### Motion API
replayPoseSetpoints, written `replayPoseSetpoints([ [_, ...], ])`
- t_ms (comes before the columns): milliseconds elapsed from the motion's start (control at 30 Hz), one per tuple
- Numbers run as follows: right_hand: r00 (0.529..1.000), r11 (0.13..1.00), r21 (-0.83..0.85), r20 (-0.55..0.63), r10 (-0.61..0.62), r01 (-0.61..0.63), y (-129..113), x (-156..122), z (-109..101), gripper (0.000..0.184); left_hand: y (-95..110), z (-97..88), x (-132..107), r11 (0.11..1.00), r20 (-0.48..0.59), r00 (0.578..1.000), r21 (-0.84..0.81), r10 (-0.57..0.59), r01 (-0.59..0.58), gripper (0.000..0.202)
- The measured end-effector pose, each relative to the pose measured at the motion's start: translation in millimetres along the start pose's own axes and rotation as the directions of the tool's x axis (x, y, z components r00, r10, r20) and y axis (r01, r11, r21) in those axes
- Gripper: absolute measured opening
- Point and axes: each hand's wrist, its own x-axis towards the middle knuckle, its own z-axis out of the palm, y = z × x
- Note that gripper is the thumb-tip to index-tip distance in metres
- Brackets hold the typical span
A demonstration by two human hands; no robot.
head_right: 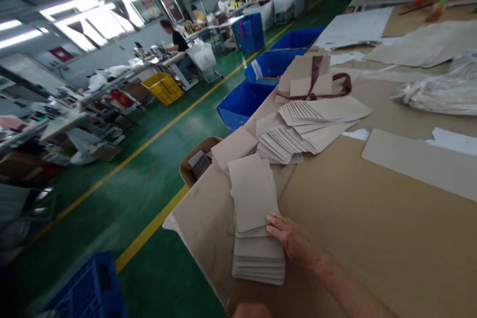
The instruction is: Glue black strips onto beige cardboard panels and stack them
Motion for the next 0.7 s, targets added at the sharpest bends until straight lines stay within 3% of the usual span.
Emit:
replayPoseSetpoints([
  [100, 0.992, 0.986, 0.113, -0.015, 0.126, -0.124, 4, 11, -17, 0.046, -32, -34.5, 18, 0.997, -0.204, 0.976, -0.001, -0.076, 0.078, 0.024],
  [167, 0.964, 0.955, 0.18, -0.083, 0.254, -0.237, 8, 30, -25, 0.044, -60, -56.4, 46, 0.992, -0.38, 0.92, 0.037, -0.097, 0.12, 0.025],
  [233, 0.915, 0.921, 0.217, -0.175, 0.363, -0.324, 13, 55, -30, 0.04, -89, -72.5, 77, 0.989, -0.438, 0.896, 0.085, -0.07, 0.118, 0.03],
  [333, 0.858, 0.901, 0.197, -0.284, 0.429, -0.385, 19, 95, -29, 0.036, -122, -81.4, 111, 0.982, -0.404, 0.915, 0.17, -0.002, 0.077, 0.057],
  [400, 0.835, 0.894, 0.163, -0.32, 0.448, -0.417, 22, 118, -24, 0.037, -132, -79.6, 120, 0.976, -0.366, 0.93, 0.21, 0.023, 0.059, 0.065],
  [567, 0.737, 0.811, 0.111, -0.362, 0.571, -0.574, 23, 149, -12, 0.039, -132, -72.7, 120, 0.918, -0.279, 0.959, 0.39, 0.05, 0.065, 0.064],
  [700, 0.642, 0.71, 0.162, -0.326, 0.694, -0.685, 26, 161, -18, 0.023, -133, -72.6, 120, 0.891, -0.296, 0.953, 0.447, 0.058, 0.084, 0.062],
])
